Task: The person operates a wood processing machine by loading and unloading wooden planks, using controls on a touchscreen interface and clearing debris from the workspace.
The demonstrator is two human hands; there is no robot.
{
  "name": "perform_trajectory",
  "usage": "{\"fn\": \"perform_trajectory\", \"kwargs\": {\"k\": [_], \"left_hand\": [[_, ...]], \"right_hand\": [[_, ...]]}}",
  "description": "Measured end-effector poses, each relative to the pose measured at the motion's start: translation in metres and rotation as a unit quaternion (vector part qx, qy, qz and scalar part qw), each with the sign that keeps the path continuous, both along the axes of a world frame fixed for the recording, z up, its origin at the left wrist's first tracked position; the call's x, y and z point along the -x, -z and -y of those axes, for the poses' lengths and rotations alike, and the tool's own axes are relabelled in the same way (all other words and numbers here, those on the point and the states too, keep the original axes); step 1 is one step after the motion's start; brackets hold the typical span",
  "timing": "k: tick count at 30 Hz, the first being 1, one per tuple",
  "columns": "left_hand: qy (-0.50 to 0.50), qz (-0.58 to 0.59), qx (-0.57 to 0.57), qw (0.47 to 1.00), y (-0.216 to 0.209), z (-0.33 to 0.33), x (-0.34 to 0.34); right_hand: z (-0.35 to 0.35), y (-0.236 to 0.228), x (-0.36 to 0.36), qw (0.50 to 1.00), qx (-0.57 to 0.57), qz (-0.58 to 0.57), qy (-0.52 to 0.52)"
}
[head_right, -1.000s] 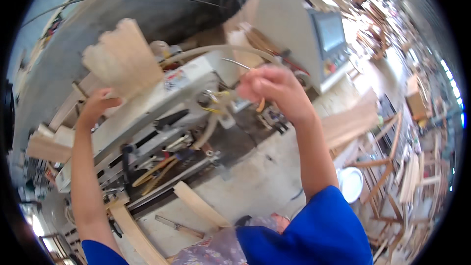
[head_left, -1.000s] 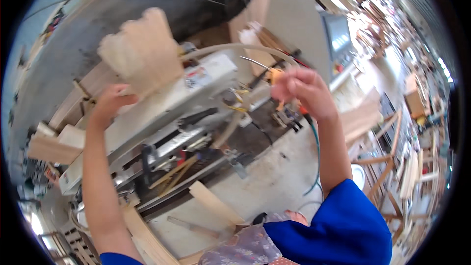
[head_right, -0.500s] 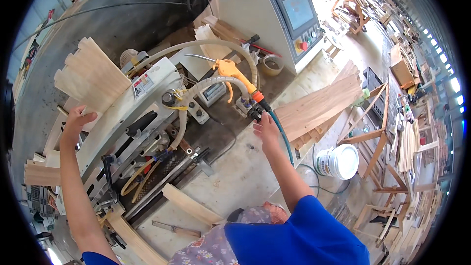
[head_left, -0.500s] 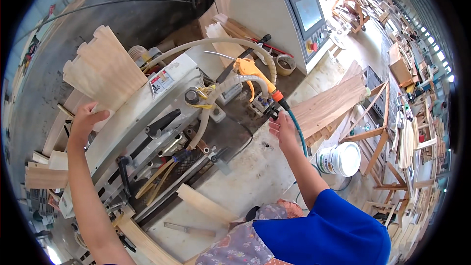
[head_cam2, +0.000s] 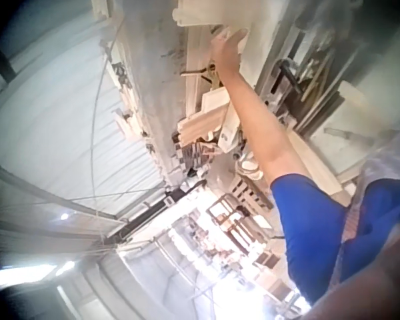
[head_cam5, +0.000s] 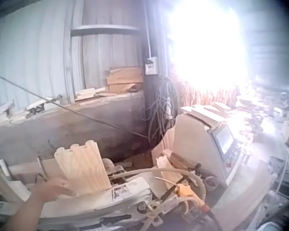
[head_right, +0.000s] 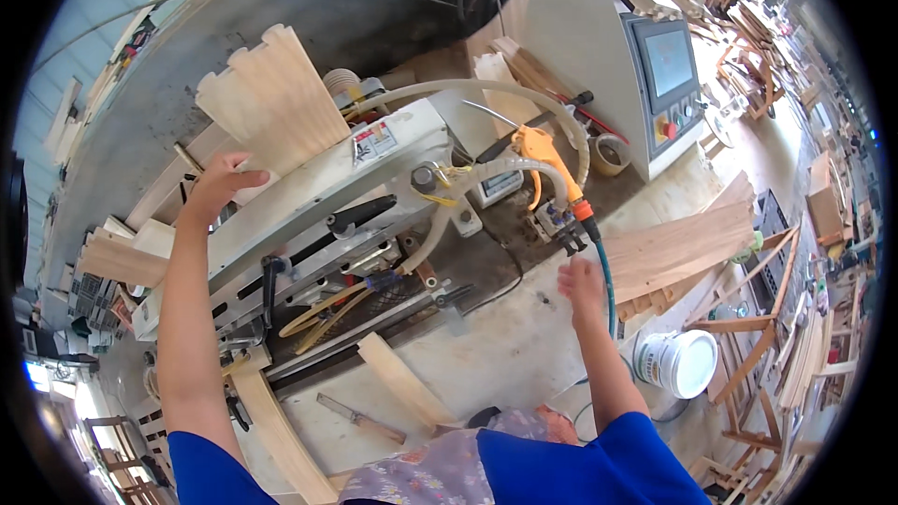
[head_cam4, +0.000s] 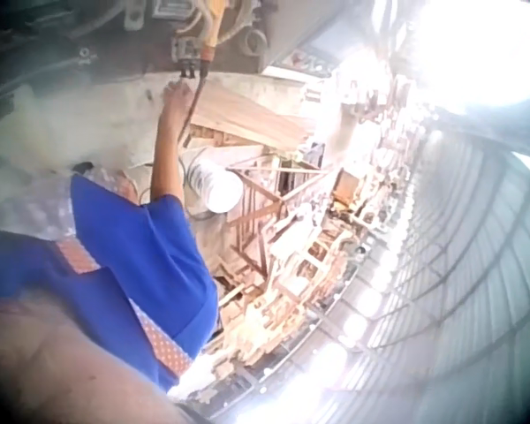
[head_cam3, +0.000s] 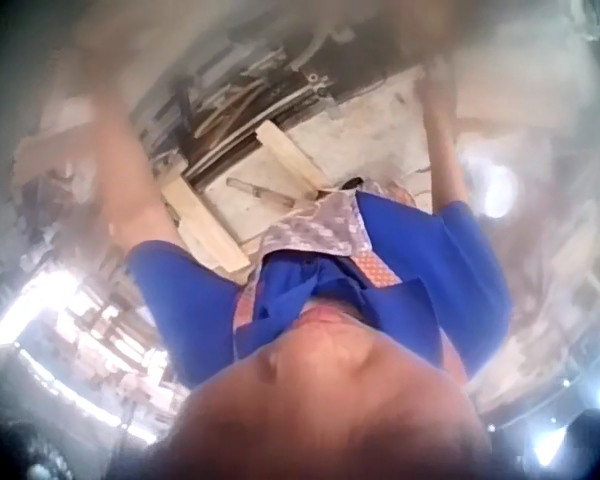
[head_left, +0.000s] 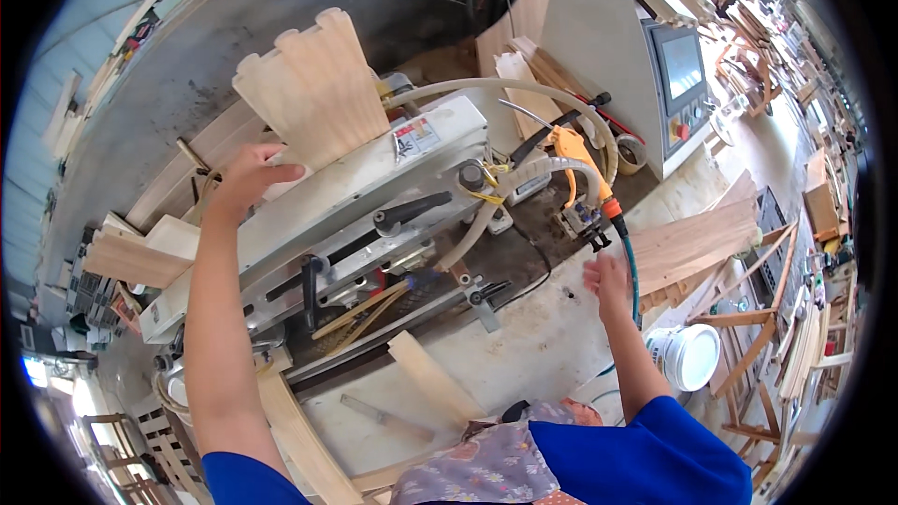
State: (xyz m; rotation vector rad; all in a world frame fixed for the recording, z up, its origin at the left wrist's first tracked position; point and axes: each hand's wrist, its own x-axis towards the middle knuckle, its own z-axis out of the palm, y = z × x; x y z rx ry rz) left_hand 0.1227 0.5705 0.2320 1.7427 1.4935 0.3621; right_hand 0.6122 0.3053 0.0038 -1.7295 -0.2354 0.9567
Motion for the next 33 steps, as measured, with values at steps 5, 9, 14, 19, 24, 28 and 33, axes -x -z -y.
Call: {"fn": "perform_trajectory", "kwargs": {"k": [5,9,14,19,24,28,33], "left_hand": [[0.015,-0.024,-0.058,0.998,0.004,-0.004,0.003],[-0.016,0.112,-0.195,0.974,0.009,-0.007,-0.009],[-0.059,0.046,-0.179,0.981,0.017,-0.012,-0.014],[-0.051,0.071,-0.178,0.98,0.009,0.001,-0.022],[-0.052,0.098,-0.149,0.983,0.011,-0.003,-0.018],[-0.061,0.096,-0.163,0.98,0.012,-0.001,-0.02],[-0.04,0.078,-0.189,0.978,0.023,-0.01,-0.016]], "right_hand": [[0.06,-0.031,0.024,0.92,-0.021,-0.076,-0.384],[0.083,-0.082,0.02,0.836,0.015,-0.177,-0.519],[0.118,-0.102,-0.002,0.885,-0.018,-0.149,-0.44],[0.15,-0.078,-0.014,0.926,0.011,-0.133,-0.352],[0.153,-0.003,0.041,0.864,-0.04,0.334,-0.374],[0.135,0.007,0.063,0.766,0.003,0.553,-0.328],[0.136,0.007,0.062,0.752,0.048,0.569,-0.329]]}}
